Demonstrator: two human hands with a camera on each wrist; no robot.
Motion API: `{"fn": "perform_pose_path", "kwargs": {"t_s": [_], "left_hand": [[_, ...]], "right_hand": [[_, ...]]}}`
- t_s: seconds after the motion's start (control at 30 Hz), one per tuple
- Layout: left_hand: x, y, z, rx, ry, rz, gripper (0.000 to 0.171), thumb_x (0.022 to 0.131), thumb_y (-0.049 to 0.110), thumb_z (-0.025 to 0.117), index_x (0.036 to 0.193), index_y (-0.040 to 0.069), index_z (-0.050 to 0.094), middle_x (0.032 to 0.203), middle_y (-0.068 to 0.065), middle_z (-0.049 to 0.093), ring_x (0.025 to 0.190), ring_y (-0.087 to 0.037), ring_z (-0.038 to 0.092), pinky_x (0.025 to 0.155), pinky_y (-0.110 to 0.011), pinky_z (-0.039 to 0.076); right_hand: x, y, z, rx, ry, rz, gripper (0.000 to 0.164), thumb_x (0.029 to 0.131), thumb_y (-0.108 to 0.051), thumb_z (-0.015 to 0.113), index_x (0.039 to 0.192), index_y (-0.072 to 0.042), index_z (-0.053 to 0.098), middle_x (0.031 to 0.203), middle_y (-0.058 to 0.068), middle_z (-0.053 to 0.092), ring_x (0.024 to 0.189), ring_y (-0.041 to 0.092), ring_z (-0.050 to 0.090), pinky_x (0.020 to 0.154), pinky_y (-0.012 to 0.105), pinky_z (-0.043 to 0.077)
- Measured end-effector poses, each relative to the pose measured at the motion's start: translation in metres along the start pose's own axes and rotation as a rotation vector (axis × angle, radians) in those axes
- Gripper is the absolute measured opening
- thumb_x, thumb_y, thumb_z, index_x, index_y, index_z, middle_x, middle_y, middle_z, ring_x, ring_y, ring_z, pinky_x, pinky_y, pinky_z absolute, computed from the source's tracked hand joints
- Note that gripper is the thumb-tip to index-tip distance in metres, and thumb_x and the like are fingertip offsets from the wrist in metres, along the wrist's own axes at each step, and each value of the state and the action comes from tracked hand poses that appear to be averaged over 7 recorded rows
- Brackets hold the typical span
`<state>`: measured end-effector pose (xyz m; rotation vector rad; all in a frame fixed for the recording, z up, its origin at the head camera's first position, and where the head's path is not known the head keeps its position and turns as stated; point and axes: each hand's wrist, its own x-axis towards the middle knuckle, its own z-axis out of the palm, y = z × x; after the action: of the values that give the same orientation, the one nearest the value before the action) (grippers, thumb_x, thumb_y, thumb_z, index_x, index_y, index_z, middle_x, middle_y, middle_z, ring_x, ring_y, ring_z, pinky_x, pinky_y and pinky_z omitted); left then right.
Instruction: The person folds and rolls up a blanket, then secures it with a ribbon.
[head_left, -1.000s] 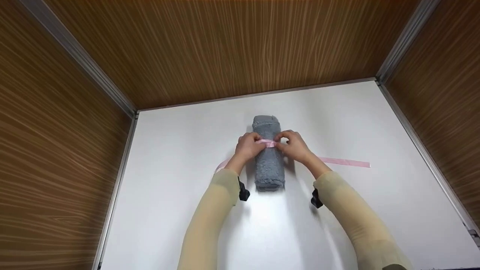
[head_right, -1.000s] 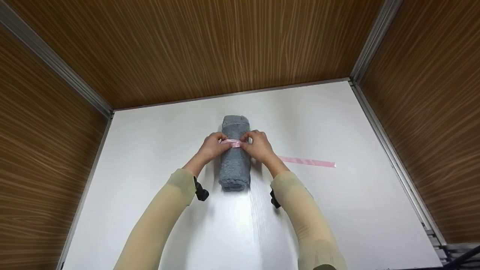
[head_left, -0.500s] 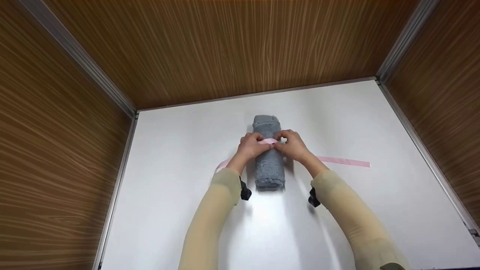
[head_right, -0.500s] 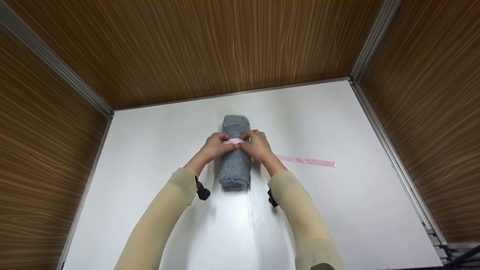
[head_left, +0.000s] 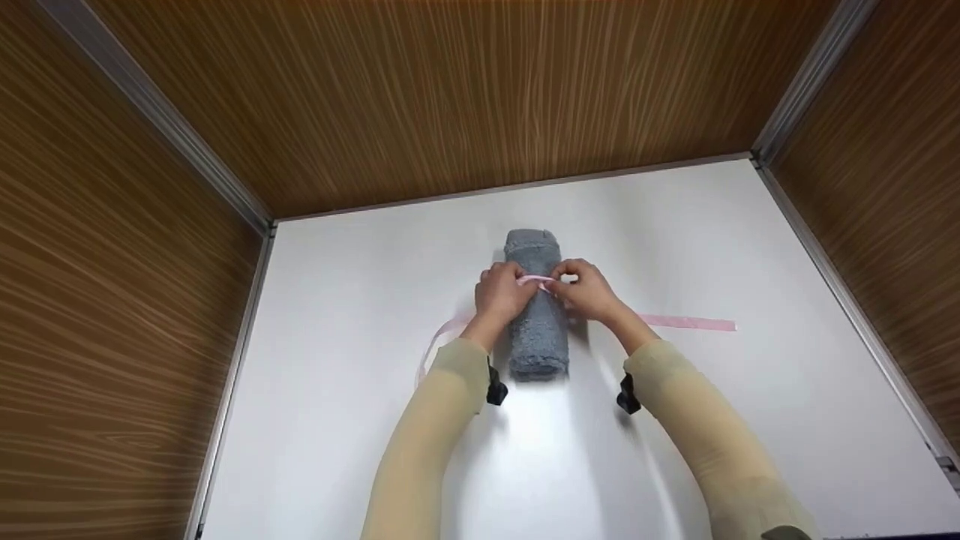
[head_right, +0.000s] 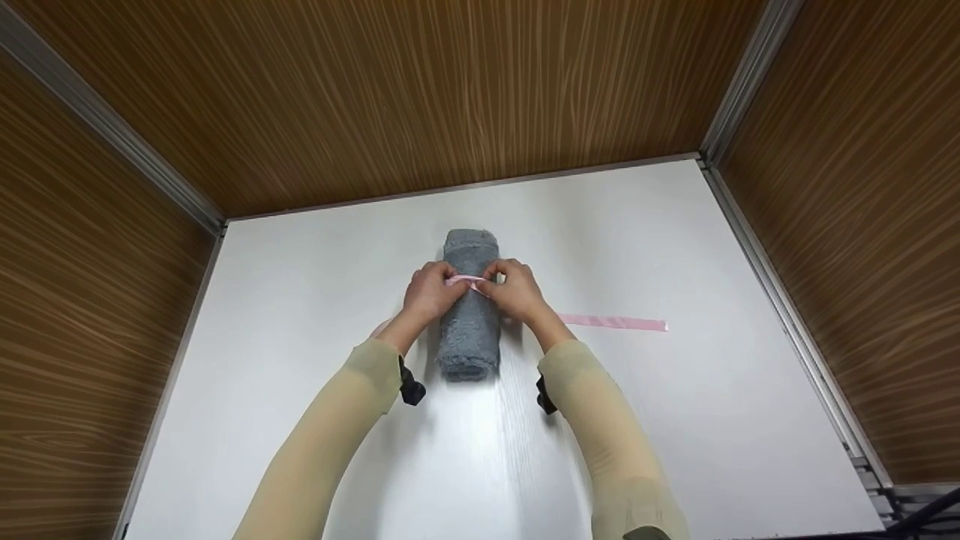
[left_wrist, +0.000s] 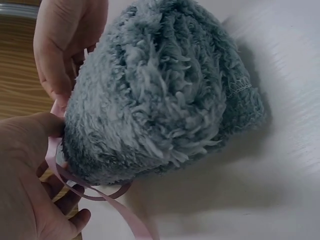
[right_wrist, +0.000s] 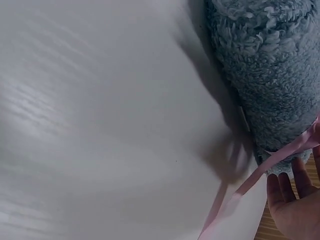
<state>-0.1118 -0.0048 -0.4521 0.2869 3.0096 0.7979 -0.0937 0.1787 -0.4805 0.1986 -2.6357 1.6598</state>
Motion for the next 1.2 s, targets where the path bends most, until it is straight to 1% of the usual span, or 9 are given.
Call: {"fn": "perform_pose_path", "kwargs": {"t_s": [0.2,0.33,0.47,0.57,0.67,0.73,0.93,1.07,1.2], "left_hand": [[0.001,0.000,0.006,0.069,0.037,0.007,0.027,0.095,0.041,0.069,0.102,0.015,0.068,0.102,-0.004,0.066,0.100,-0.026,0.062,0.086,-0.043,0.048],[0.001,0.001,0.008,0.101,0.043,0.012,0.026,0.096,0.039,0.067,0.103,0.014,0.068,0.103,-0.005,0.066,0.103,-0.027,0.062,0.088,-0.044,0.048],[0.000,0.002,0.009,0.114,0.039,0.020,0.027,0.097,0.039,0.066,0.106,0.013,0.068,0.106,-0.006,0.066,0.105,-0.028,0.062,0.089,-0.045,0.048],[0.000,0.002,0.009,0.110,0.040,0.020,0.028,0.098,0.039,0.065,0.107,0.013,0.068,0.107,-0.006,0.066,0.105,-0.028,0.061,0.090,-0.045,0.048],[0.000,0.002,0.009,0.104,0.045,0.019,0.027,0.098,0.039,0.064,0.106,0.014,0.068,0.107,-0.005,0.066,0.105,-0.028,0.061,0.089,-0.045,0.048],[0.000,0.002,0.009,0.097,0.048,0.021,0.026,0.098,0.039,0.064,0.105,0.014,0.067,0.107,-0.005,0.066,0.105,-0.028,0.061,0.089,-0.045,0.048],[0.000,0.001,0.009,0.082,0.048,0.028,0.026,0.097,0.039,0.064,0.105,0.014,0.067,0.108,-0.005,0.066,0.105,-0.028,0.061,0.090,-0.045,0.048],[0.000,-0.001,0.009,0.071,0.044,0.029,0.026,0.097,0.039,0.064,0.103,0.014,0.066,0.107,-0.005,0.065,0.104,-0.028,0.061,0.089,-0.044,0.048],[0.000,-0.001,0.009,0.037,0.039,0.034,0.029,0.098,0.044,0.065,0.100,0.015,0.066,0.105,-0.005,0.064,0.101,-0.027,0.061,0.087,-0.044,0.048]], "right_hand": [[-0.001,-0.002,0.000,0.056,-0.004,0.036,0.018,0.096,-0.019,0.073,0.097,-0.001,0.067,0.116,0.015,0.059,0.113,0.031,0.053,0.099,0.044,0.045],[-0.001,-0.003,0.000,0.046,-0.004,0.034,0.016,0.095,-0.016,0.071,0.095,0.000,0.070,0.116,0.015,0.058,0.112,0.028,0.052,0.098,0.040,0.042],[0.000,-0.004,0.000,-0.002,0.005,0.044,0.018,0.097,-0.017,0.067,0.094,0.000,0.070,0.118,0.017,0.060,0.114,0.029,0.053,0.103,0.043,0.040],[0.002,-0.005,0.000,-0.053,0.009,0.055,0.021,0.099,-0.020,0.065,0.094,0.000,0.070,0.118,0.017,0.061,0.112,0.030,0.054,0.102,0.044,0.041],[0.004,-0.005,0.000,-0.098,0.013,0.061,0.022,0.099,-0.022,0.065,0.094,-0.001,0.070,0.114,0.016,0.063,0.107,0.029,0.055,0.097,0.043,0.043],[0.006,-0.004,0.001,-0.099,0.011,0.055,0.020,0.098,-0.020,0.067,0.096,-0.001,0.069,0.112,0.016,0.064,0.106,0.030,0.057,0.095,0.042,0.044],[0.009,-0.004,0.002,-0.091,0.012,0.024,0.020,0.094,-0.014,0.071,0.109,-0.001,0.071,0.116,0.018,0.066,0.115,0.032,0.057,0.101,0.048,0.044],[0.010,-0.005,0.001,-0.132,0.025,-0.004,0.015,0.093,-0.014,0.073,0.104,-0.003,0.075,0.114,0.017,0.066,0.115,0.036,0.057,0.096,0.048,0.045],[0.010,-0.004,0.000,-0.147,0.035,-0.021,0.011,0.093,-0.012,0.072,0.099,-0.004,0.074,0.111,0.017,0.066,0.112,0.040,0.057,0.089,0.044,0.046]]}}
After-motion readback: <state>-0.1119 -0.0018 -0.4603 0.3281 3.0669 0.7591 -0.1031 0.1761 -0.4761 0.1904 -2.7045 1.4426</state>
